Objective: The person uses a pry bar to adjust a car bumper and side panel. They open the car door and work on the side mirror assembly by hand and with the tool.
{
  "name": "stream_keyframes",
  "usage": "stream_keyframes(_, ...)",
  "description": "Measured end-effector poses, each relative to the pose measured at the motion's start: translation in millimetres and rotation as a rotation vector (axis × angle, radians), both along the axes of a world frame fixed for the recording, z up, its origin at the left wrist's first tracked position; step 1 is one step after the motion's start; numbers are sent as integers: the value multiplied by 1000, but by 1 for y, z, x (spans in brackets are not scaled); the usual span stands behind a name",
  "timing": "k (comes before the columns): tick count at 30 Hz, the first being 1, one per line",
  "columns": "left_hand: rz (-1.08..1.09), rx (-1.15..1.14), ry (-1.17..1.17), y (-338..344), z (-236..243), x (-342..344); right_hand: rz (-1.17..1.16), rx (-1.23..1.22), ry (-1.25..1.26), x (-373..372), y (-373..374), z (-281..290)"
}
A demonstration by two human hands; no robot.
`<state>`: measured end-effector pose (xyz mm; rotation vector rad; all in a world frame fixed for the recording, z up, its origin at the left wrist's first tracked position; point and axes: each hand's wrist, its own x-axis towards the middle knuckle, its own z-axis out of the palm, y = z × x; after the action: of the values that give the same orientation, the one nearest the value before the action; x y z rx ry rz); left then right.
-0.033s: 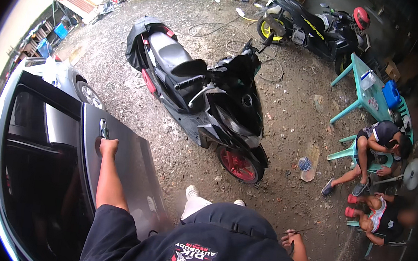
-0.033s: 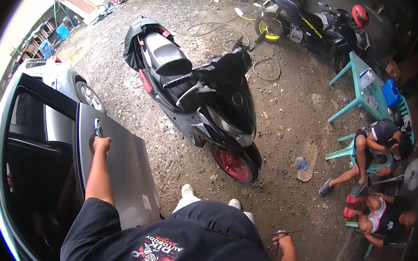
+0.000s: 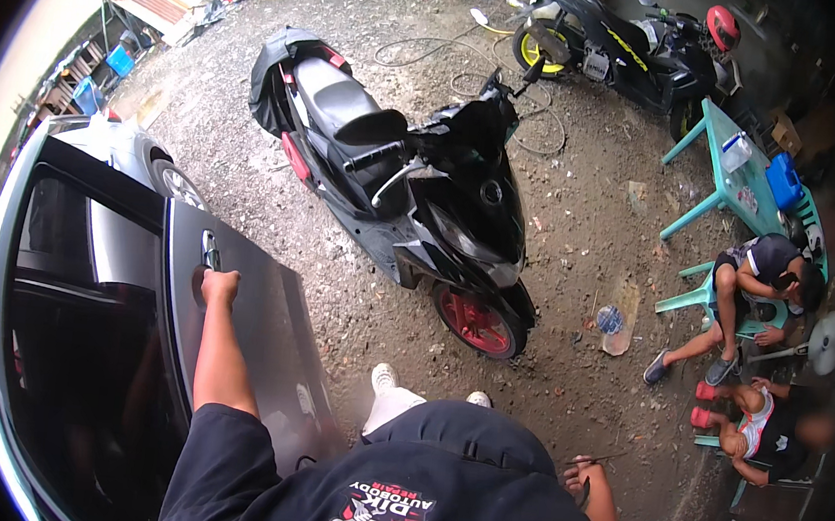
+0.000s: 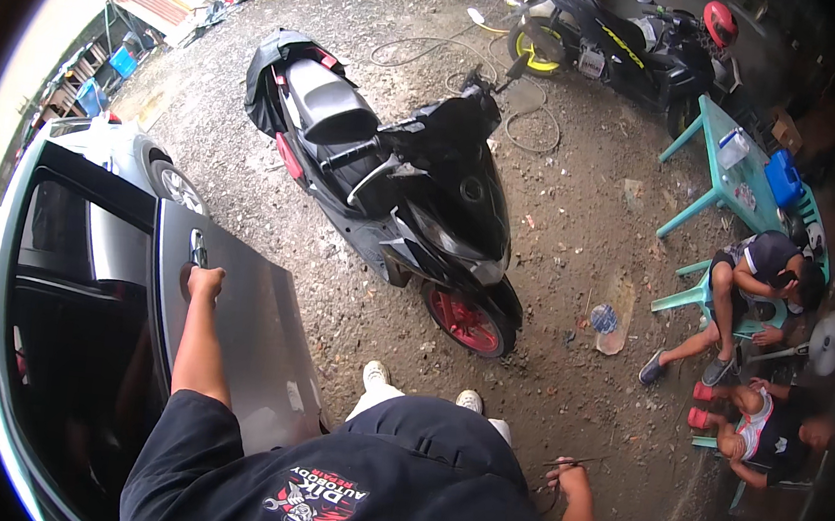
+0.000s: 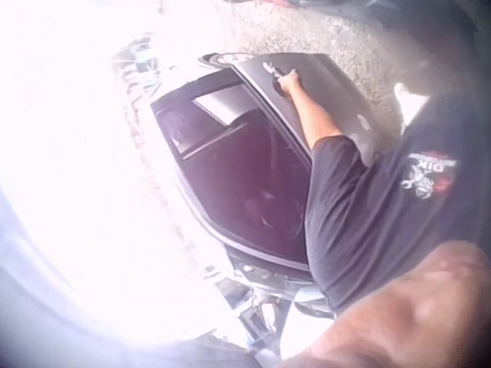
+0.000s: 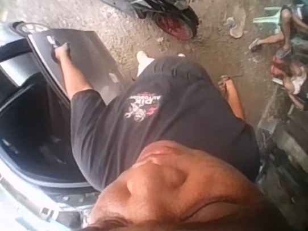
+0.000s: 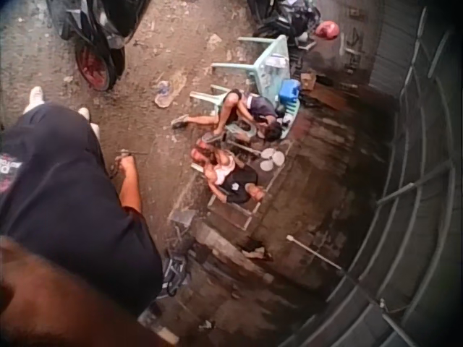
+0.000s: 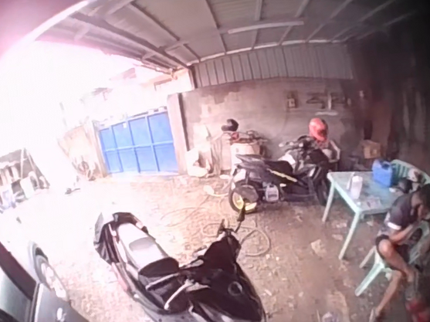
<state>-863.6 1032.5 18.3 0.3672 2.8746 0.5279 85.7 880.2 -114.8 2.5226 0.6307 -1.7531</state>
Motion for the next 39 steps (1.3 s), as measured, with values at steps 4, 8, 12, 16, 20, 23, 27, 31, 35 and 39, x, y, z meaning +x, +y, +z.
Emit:
stream_keyframes(4, -68, -112, 64, 33, 12, 67, -54, -68, -48, 38, -31, 8)
stream_keyframes(8, -105, -131, 30, 52, 17, 100, -73, -100, -73, 67, -58, 13)
stream_keyframes(12, -126, -101, 4, 57, 12, 112, -98, -96, -69, 65, -67, 11)
stream_keyframes(16, -188, -40, 56, 81, 5, 155, -238, -81, 14, 72, -79, -18)
stream_keyframes(20, -202, -19, 21, 83, 0, 164, -141, -85, 45, 47, -65, -31)
stream_keyframes(23, -205, -34, 25, 85, 7, 168, -139, -52, 89, 49, -56, -41)
stream_keyframes(27, -197, 68, -51, 64, 13, 163, -133, -67, 46, 48, -37, -32)
stream_keyframes(31, -197, 177, -29, 35, 10, 150, -58, -23, 45, 46, -26, -37)
stream_keyframes(35, -307, 102, 276, 15, -4, 211, 76, -12, 136, 72, 2, -57)
stream_keyframes(39, -535, 72, 339, -54, -31, 301, 368, -15, 195, 53, 77, -43)
